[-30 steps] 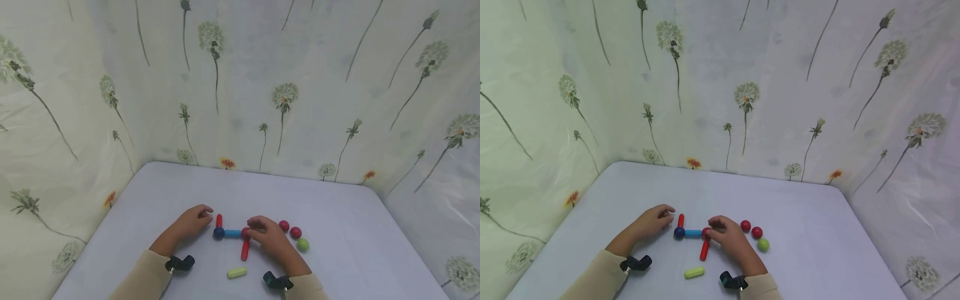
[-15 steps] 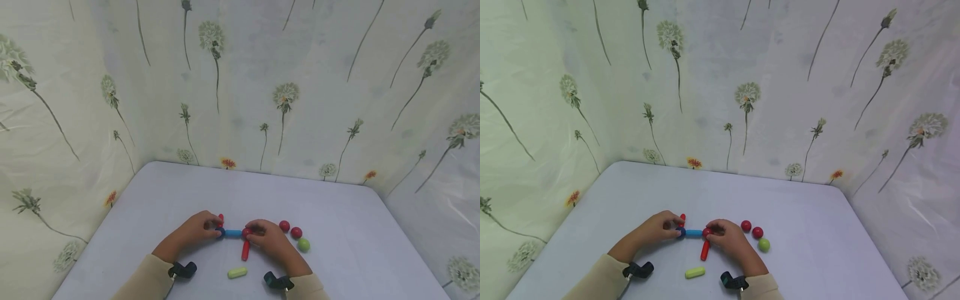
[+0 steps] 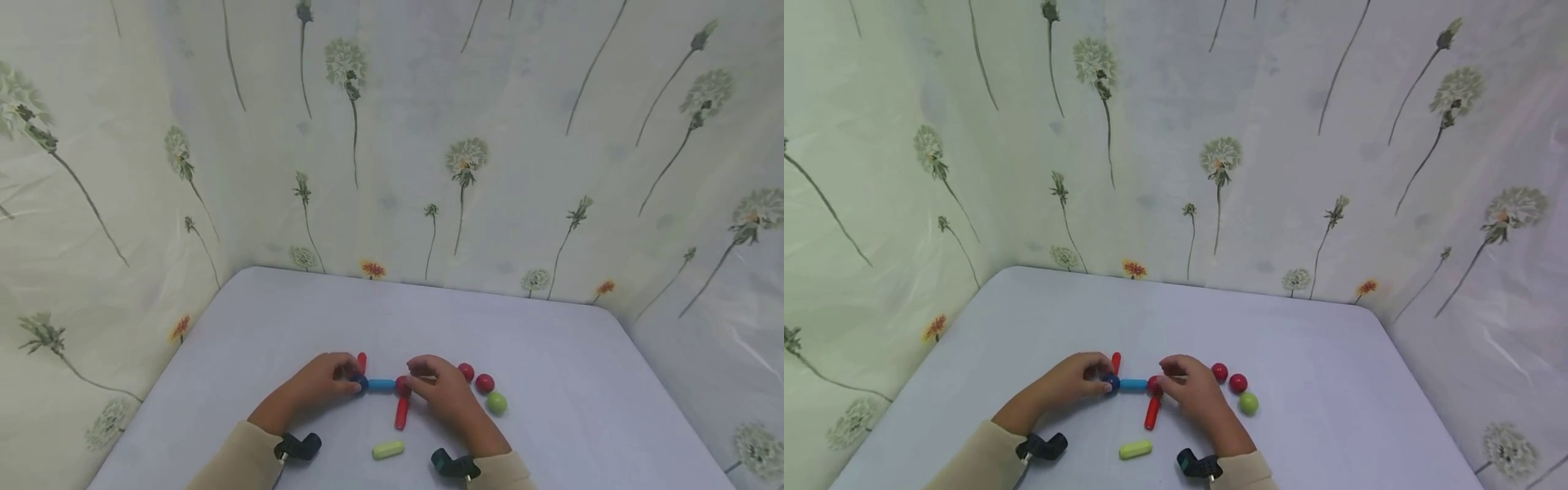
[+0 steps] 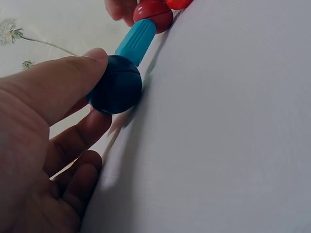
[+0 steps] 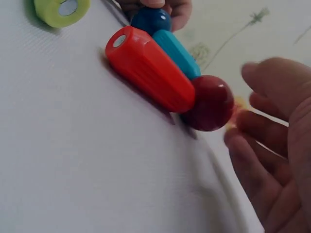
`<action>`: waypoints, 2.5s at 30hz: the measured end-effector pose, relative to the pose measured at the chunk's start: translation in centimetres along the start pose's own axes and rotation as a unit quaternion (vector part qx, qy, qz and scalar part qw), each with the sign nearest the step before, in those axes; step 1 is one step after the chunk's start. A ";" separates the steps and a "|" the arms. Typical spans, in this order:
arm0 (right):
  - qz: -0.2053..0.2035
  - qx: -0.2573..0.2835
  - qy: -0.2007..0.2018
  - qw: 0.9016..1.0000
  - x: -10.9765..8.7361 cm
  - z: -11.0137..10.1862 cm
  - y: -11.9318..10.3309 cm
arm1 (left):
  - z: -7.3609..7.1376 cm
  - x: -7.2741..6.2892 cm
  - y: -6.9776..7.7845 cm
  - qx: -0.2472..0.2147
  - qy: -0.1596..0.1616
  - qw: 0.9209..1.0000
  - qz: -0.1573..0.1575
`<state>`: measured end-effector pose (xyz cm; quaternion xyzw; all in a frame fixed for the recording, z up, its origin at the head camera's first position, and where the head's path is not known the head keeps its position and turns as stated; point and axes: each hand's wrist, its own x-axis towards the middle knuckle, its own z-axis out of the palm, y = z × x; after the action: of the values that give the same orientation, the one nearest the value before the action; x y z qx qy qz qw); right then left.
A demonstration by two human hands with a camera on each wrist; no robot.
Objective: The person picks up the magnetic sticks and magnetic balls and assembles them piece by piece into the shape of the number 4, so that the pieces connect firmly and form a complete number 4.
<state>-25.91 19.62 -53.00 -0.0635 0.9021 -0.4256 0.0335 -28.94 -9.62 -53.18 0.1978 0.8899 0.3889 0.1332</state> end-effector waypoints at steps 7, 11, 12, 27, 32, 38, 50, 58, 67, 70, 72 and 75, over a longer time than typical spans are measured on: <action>-0.019 -0.132 0.133 0.982 -0.4 -3.5 -0.5 | 0.5 0.0 -0.2 -0.022 0.002 1.000 0.008; 0.024 -0.200 0.121 0.972 -0.2 -5.8 0.5 | 0.6 -0.1 -0.3 -0.018 0.006 1.000 0.003; 0.034 -0.209 0.108 0.971 -0.1 -6.2 0.9 | 0.6 -0.1 -0.3 -0.018 0.007 1.000 0.001; 0.054 -0.217 0.030 0.974 0.3 -7.3 2.9 | 0.5 -0.5 -0.4 -0.021 0.020 1.000 -0.004; 0.056 -0.208 0.032 0.976 0.1 -7.5 3.0 | 0.6 -0.4 -0.5 -0.020 0.021 1.000 -0.009; 0.052 -0.177 0.054 0.981 0.1 -7.3 1.7 | 0.5 -0.3 -0.4 -0.016 0.018 1.000 -0.015; 0.006 -0.085 0.033 0.996 1.9 -1.6 -2.3 | -0.2 -0.9 -0.9 0.004 0.030 0.999 -0.022; -0.001 -0.043 0.009 0.999 3.3 -0.1 -3.4 | 0.1 -0.4 -0.3 -0.013 0.028 0.999 -0.025; -0.015 -0.026 -0.028 0.999 4.4 0.8 -5.0 | 0.3 0.1 -0.5 -0.016 0.028 0.999 -0.024; -0.020 -0.025 -0.035 0.999 4.7 1.2 -5.5 | 0.2 0.0 -0.6 -0.013 0.028 0.999 -0.023; -0.021 -0.024 -0.038 0.999 4.8 1.4 -5.8 | 0.1 0.0 -0.6 -0.010 0.030 0.999 -0.022; -0.022 -0.026 -0.041 0.999 5.1 1.8 -6.0 | 0.1 0.0 -0.8 -0.011 0.030 0.999 -0.018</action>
<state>-30.27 13.79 -49.54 -0.1018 0.9090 -0.3998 0.0594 -29.10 -10.05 -53.83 0.1687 0.8925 0.4020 0.1156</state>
